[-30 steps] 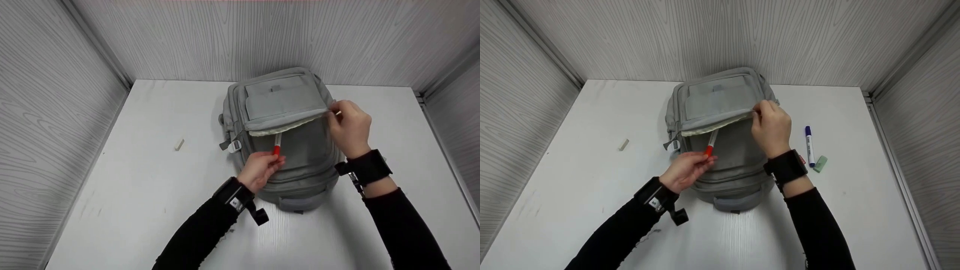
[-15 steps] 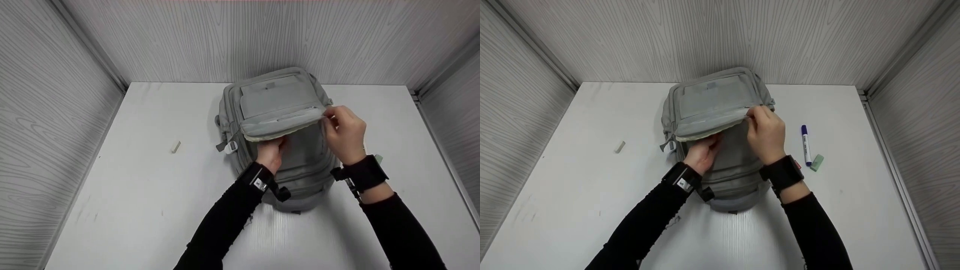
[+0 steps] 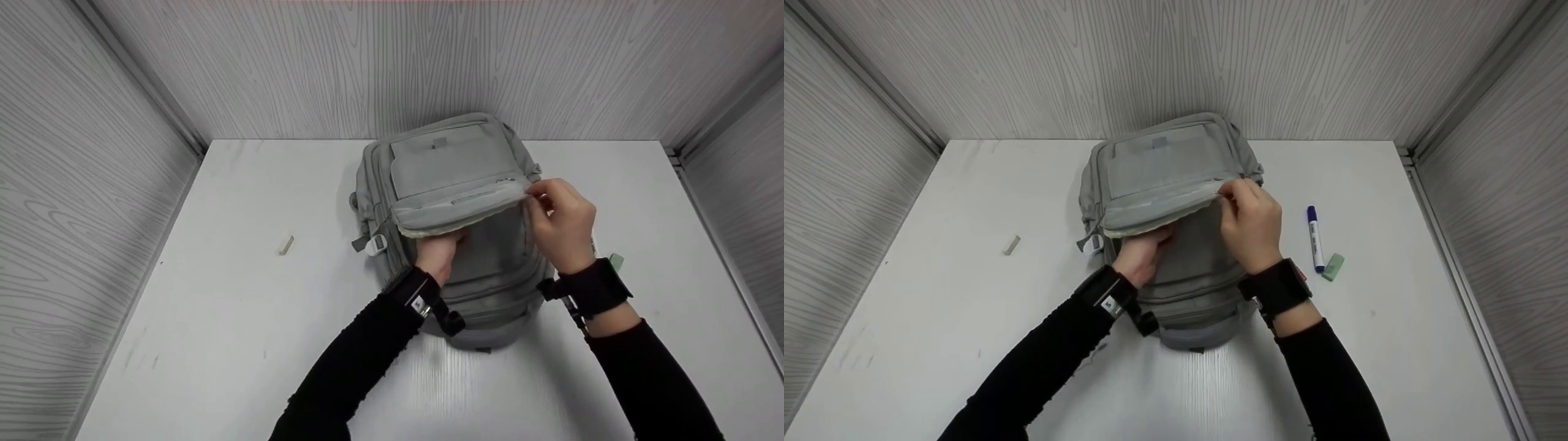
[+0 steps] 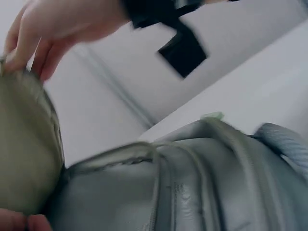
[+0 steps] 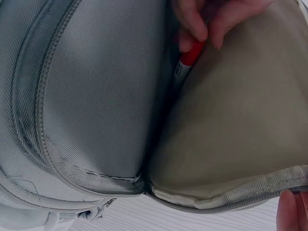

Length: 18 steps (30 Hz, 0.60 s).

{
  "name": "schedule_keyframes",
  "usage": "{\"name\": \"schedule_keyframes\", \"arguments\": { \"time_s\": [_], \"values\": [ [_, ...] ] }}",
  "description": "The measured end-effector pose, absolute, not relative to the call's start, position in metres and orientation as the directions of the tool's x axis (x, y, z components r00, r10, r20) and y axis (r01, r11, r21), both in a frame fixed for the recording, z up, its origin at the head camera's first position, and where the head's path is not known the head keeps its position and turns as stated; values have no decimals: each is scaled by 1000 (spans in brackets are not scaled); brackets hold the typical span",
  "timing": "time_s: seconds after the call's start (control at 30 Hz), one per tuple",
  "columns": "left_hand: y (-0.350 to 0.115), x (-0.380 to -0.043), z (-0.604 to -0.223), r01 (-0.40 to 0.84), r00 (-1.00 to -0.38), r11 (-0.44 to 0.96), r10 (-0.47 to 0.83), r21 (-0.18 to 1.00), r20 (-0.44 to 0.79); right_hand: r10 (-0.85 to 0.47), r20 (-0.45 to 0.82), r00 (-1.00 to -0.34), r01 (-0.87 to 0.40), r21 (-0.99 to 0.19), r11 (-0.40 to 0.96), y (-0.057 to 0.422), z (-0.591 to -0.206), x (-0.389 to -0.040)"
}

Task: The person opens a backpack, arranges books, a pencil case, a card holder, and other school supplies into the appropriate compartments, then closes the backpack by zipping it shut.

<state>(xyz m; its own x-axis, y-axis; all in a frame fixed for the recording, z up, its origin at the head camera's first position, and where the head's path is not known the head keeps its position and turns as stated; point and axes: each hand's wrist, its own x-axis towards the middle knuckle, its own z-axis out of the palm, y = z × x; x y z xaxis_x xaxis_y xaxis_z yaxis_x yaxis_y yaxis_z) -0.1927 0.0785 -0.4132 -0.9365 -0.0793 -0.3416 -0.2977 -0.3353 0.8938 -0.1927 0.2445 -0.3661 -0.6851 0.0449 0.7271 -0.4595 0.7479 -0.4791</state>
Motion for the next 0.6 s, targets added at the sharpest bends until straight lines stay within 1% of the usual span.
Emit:
{"name": "schedule_keyframes", "arguments": {
  "time_s": [0.03,0.07,0.1,0.13,0.2,0.23,0.3,0.33,0.37,0.43,0.5,0.6],
  "values": [
    [74,-186,-409,-315,-945,-269,-4,910,-328,46,725,-687,-456,-481,749,245,-366,-192],
    [68,-178,-406,-326,-945,-174,76,929,-318,47,724,-688,-455,-481,749,246,-366,-192],
    [60,-171,-402,-322,-938,-57,156,945,-311,48,724,-689,-453,-482,750,246,-366,-191],
    [51,-164,-399,-288,-924,78,238,954,-299,50,723,-688,-453,-483,750,247,-366,-191],
    [29,-152,-398,-121,-896,307,375,944,-237,54,725,-687,-454,-485,748,248,-366,-190],
    [16,-148,-400,-14,-885,379,426,925,-188,53,724,-687,-452,-484,749,249,-366,-190],
    [-11,-146,-406,160,-879,486,467,859,-100,52,722,-690,-451,-484,750,250,-367,-189],
    [-26,-147,-411,226,-885,523,464,822,-51,51,721,-692,-450,-485,750,250,-367,-188],
    [-41,-149,-415,260,-897,564,442,784,-20,50,719,-693,-449,-485,751,251,-368,-188],
    [-70,-157,-422,267,-933,666,360,697,14,47,714,-699,-446,-486,751,252,-369,-187],
    [-99,-168,-428,221,-968,773,247,595,38,45,711,-702,-447,-489,749,253,-371,-187],
    [-138,-186,-438,92,-996,873,75,479,54,48,708,-704,-446,-494,746,254,-373,-187]
  ]
}}
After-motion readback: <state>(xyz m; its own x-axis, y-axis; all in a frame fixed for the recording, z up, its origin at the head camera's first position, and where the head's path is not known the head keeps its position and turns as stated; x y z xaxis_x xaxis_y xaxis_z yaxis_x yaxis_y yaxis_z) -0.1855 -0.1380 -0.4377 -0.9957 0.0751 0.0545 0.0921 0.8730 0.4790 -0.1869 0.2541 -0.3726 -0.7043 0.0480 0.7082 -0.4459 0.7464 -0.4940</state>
